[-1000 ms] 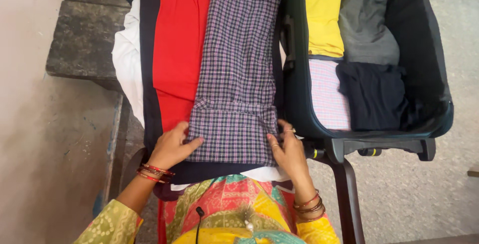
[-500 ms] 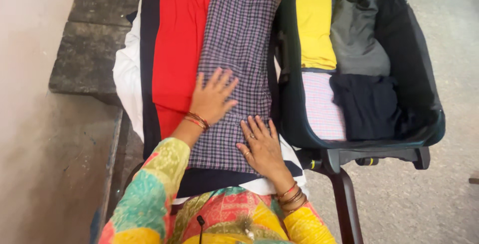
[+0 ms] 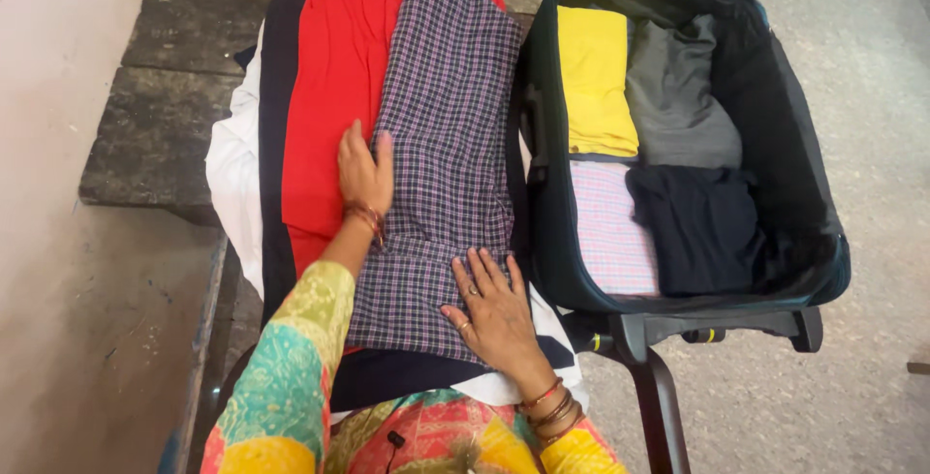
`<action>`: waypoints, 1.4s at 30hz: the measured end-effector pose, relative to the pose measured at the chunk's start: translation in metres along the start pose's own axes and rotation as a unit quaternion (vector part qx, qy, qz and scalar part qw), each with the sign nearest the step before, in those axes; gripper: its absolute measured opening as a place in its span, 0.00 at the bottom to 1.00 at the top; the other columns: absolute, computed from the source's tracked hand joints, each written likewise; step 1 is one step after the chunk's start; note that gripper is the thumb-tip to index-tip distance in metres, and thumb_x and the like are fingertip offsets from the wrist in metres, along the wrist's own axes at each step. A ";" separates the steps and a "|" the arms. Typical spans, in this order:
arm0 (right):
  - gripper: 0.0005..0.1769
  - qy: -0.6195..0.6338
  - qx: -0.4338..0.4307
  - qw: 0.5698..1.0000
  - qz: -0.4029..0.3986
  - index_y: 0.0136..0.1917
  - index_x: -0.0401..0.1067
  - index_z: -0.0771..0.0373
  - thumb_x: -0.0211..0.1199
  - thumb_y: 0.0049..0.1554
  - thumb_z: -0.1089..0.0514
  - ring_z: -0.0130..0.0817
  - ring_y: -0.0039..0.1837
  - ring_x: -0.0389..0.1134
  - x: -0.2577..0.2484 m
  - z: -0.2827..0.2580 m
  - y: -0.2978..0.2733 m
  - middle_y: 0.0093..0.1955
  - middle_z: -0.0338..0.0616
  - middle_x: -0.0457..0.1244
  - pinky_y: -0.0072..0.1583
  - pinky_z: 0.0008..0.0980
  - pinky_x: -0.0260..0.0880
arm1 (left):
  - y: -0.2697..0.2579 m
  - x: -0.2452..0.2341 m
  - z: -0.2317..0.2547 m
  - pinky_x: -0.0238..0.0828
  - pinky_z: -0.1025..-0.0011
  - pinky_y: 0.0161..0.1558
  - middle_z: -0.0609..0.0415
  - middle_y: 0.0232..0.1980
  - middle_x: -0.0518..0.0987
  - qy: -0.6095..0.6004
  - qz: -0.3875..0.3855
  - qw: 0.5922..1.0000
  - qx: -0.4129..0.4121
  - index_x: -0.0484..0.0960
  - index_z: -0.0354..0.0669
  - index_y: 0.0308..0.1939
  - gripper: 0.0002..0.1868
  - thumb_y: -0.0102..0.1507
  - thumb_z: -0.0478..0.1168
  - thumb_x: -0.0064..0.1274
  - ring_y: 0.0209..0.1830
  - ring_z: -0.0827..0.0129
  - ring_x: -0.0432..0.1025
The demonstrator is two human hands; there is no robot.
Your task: The person folds a pair of grey trousers and a pair of black athletic pants on a wooden surface. After folding each item, they place it into an open suitcase that already contains other folded garments.
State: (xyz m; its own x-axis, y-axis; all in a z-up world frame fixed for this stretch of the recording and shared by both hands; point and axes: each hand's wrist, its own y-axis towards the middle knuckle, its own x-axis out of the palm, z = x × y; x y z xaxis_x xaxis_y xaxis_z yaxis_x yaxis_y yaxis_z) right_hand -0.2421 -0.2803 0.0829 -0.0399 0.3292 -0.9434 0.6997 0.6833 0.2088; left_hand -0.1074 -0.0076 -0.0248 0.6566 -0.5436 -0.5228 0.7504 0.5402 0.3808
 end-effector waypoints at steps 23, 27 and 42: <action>0.40 0.096 0.030 0.993 -0.057 0.74 0.64 0.70 0.63 0.59 0.41 0.56 0.79 0.51 0.016 0.020 0.008 0.76 0.62 0.55 0.76 0.64 0.36 | 0.237 0.099 0.018 0.66 0.53 0.59 0.35 0.62 0.75 -0.070 -0.151 0.986 0.029 0.70 0.48 0.71 0.38 0.57 0.41 0.66 0.61 0.41 0.69; 0.39 0.096 0.028 0.992 -0.072 0.74 0.65 0.68 0.62 0.61 0.38 0.55 0.80 0.50 0.039 0.031 0.001 0.78 0.63 0.54 0.75 0.66 0.34 | 0.253 0.103 0.016 0.68 0.59 0.65 0.43 0.66 0.77 0.009 -0.155 0.981 0.113 0.76 0.54 0.69 0.36 0.56 0.32 0.61 0.66 0.48 0.72; 0.40 0.125 0.050 0.988 -0.081 0.73 0.64 0.68 0.66 0.57 0.42 0.54 0.80 0.50 0.018 0.025 0.018 0.77 0.60 0.54 0.75 0.64 0.35 | 0.210 0.097 -0.044 0.43 0.56 0.81 0.33 0.86 0.45 -0.146 -0.112 0.982 0.047 0.36 0.40 0.83 0.51 0.71 0.40 0.59 0.85 0.42 0.43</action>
State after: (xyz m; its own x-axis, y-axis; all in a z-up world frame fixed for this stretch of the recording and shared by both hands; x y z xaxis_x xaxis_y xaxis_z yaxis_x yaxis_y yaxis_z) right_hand -0.2120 -0.2787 0.0635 -0.3232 0.3802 -0.8666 0.7362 0.6764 0.0222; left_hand 0.1106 0.0820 -0.0291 0.4570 -0.8109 -0.3656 0.8735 0.3317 0.3563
